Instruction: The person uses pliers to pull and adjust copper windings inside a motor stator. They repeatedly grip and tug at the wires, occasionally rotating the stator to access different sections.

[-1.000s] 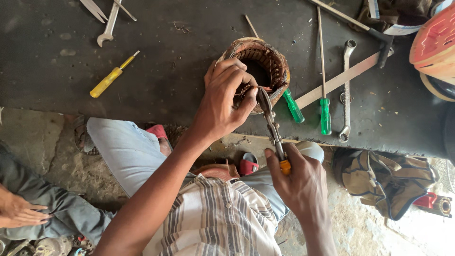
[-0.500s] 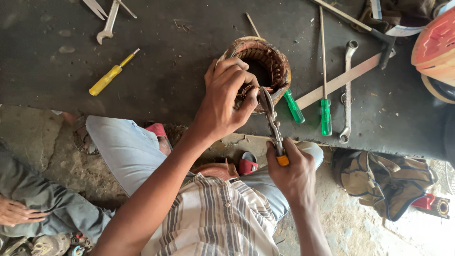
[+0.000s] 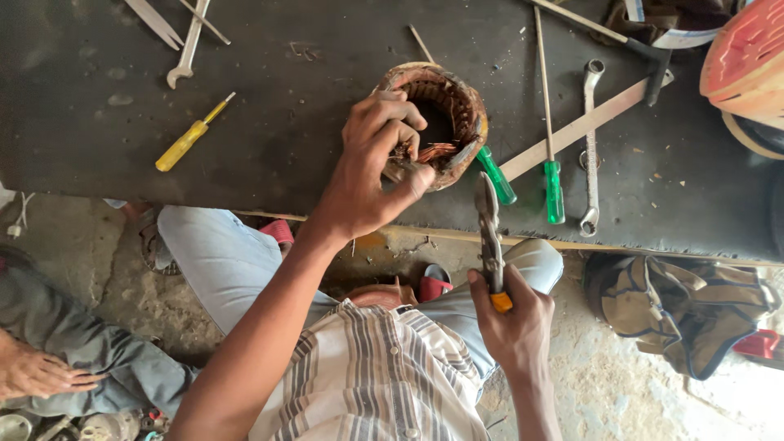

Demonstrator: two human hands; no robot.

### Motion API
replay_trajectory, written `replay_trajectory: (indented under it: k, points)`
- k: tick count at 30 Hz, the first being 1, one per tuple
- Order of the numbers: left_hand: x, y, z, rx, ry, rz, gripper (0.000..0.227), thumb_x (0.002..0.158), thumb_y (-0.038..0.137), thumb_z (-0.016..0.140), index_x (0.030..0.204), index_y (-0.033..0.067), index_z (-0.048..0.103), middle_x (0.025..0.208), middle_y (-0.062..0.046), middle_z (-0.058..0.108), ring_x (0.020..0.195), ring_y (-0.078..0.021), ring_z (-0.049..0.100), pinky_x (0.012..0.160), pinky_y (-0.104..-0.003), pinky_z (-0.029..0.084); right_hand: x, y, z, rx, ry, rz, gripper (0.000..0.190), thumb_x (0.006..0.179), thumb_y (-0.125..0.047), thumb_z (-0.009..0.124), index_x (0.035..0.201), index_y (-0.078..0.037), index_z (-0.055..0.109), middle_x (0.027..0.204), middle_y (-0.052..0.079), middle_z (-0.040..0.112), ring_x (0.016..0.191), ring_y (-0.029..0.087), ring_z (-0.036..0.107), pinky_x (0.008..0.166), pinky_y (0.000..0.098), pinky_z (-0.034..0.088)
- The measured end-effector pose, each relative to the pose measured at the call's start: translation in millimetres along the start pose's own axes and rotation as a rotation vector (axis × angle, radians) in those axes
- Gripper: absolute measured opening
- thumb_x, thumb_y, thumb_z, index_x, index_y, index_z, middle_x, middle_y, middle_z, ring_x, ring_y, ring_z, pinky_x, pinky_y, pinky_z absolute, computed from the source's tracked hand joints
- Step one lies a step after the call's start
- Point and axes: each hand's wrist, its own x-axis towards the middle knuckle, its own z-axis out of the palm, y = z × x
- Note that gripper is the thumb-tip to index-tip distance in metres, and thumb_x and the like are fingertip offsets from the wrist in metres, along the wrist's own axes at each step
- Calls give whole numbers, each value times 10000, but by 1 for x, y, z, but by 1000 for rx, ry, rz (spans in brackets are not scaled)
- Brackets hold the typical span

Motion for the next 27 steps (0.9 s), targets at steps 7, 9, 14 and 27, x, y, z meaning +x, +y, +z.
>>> replay_trajectory:
  k: [7, 9, 14, 27]
  points:
    - [2, 6, 5, -174, 148, -141, 294, 1049, 324, 650, 1063, 49, 547, 1210, -100, 587, 1330, -309, 608, 1165, -454, 478, -9, 8, -3, 35, -15, 107, 222, 896, -268, 733, 836, -56, 714, 547, 89, 628, 443, 158, 558, 483, 357, 456]
    - [5, 11, 1, -102, 118, -98, 310, 1039, 323, 647, 1126, 39, 556, 1220, -114, 584, 1302, -316, 603, 1156, -472, 460, -11, 10, -4, 35, -8, 97, 244, 897, -275, 740, 831, -44, 702, 564, 97, 624, 449, 171, 542, 500, 352, 469]
    - [30, 17, -13, 443, -173, 145, 353, 864, 354, 746, 1072, 71, 710, 1142, -160, 672, 1200, -338, 605, 1057, -712, 220, -10, 19, -4, 96, -37, 134, 238, 894, -295, 721, 846, -62, 721, 533, 92, 642, 448, 155, 595, 482, 353, 471]
    - [125, 33, -5, 548, -759, 252, 79, 884, 189, 736, 903, 158, 806, 814, -46, 726, 1001, -214, 656, 1185, -601, 216, -27, 41, -3, 32, -185, 245, 310, 903, -398, 660, 884, -105, 759, 532, 67, 681, 428, 167, 641, 424, 376, 480]
